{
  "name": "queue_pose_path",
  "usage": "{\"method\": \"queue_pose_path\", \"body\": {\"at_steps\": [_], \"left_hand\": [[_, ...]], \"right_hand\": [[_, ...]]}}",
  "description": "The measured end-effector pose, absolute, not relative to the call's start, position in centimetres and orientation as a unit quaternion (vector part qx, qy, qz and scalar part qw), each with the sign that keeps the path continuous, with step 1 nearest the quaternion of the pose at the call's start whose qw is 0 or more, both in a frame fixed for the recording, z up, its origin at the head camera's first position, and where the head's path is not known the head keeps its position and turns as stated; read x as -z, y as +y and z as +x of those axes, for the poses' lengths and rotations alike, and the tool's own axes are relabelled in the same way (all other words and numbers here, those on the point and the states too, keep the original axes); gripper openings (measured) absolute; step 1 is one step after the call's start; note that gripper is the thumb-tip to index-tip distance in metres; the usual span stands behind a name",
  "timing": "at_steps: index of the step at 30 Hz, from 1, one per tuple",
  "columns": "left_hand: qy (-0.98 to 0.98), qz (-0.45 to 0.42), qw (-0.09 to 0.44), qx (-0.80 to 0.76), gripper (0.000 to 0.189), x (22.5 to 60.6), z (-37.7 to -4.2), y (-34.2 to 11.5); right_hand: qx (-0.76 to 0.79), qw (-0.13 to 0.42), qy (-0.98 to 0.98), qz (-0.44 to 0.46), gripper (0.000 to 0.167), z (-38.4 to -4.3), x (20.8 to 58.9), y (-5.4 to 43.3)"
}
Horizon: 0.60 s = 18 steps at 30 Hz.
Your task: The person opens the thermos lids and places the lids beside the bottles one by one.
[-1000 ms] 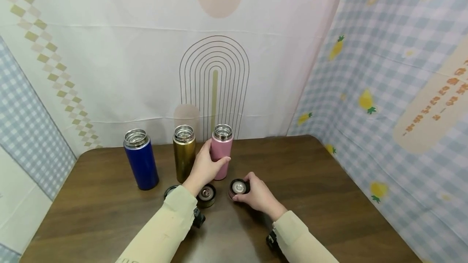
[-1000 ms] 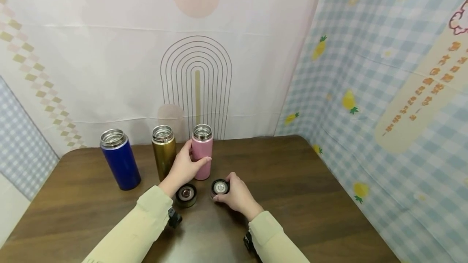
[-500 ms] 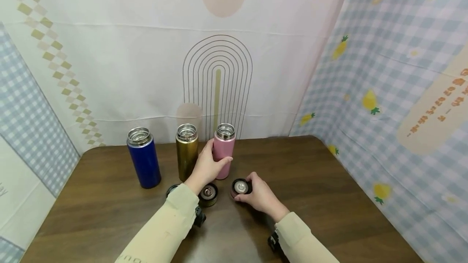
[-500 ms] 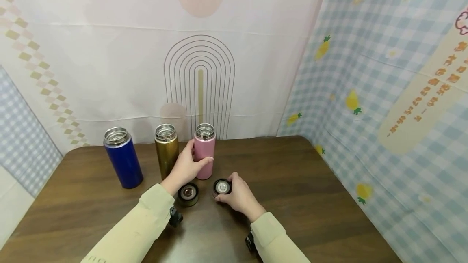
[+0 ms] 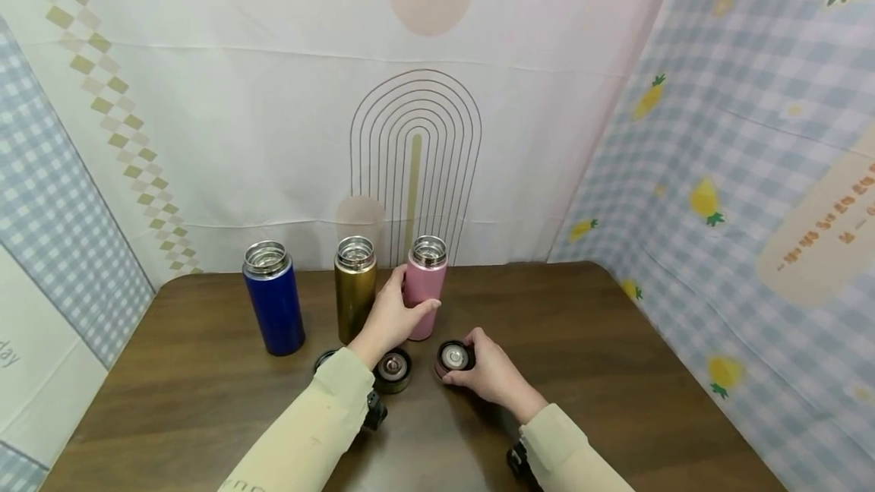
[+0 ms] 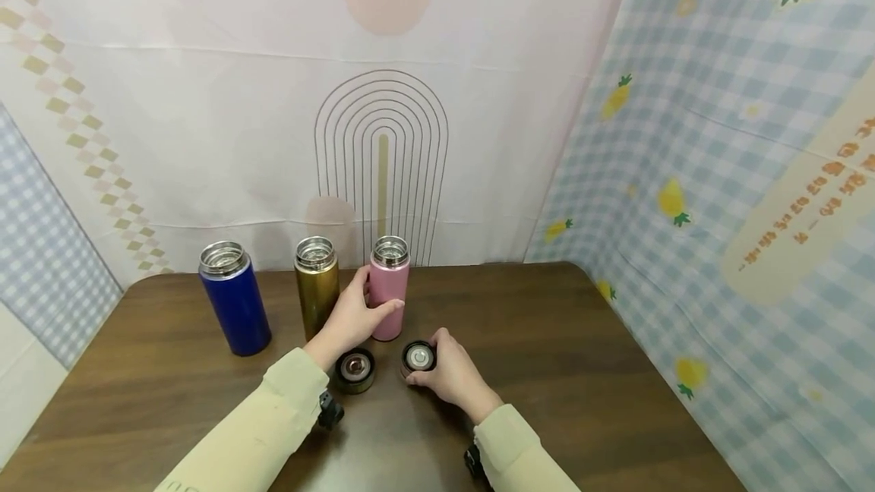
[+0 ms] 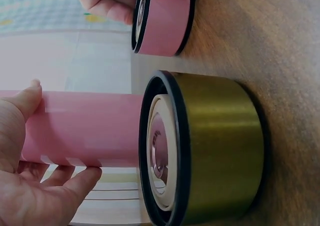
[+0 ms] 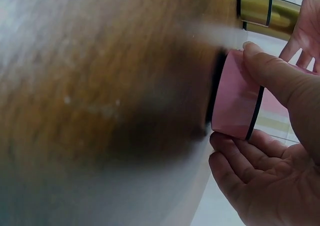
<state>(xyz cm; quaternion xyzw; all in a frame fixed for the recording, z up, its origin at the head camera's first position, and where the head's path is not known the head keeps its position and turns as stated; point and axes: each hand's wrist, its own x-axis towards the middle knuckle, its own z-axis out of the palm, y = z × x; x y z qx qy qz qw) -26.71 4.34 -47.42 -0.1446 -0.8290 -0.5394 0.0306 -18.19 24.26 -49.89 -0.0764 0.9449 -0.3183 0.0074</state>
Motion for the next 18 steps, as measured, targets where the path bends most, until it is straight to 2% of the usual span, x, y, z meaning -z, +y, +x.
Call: {"method": "queue_pose_path", "body": {"at_steps": [7,12,15,18], "left_hand": [[-0.839,-0.127,0.029,0.529,0.079,47.2,-26.7,4.1],[-0.856,-0.125,0.009,0.501,0.082,47.2,-26.2,4.1],[-0.866,-0.118,-0.007,0.486,0.086,47.4,-25.3,3.7],[-0.88,-0.129,-0.015,0.457,0.088,47.3,-23.5,3.2]], "right_hand": [[0.318,0.004,0.943,-0.097,0.059,-18.8,49.9,23.9],[0.309,0.008,0.946,-0.095,0.058,-18.9,50.1,23.8],[0.281,-0.005,0.956,-0.089,0.07,-18.8,50.0,24.0],[0.238,-0.055,0.965,-0.095,0.09,-18.5,49.6,24.4]]}}
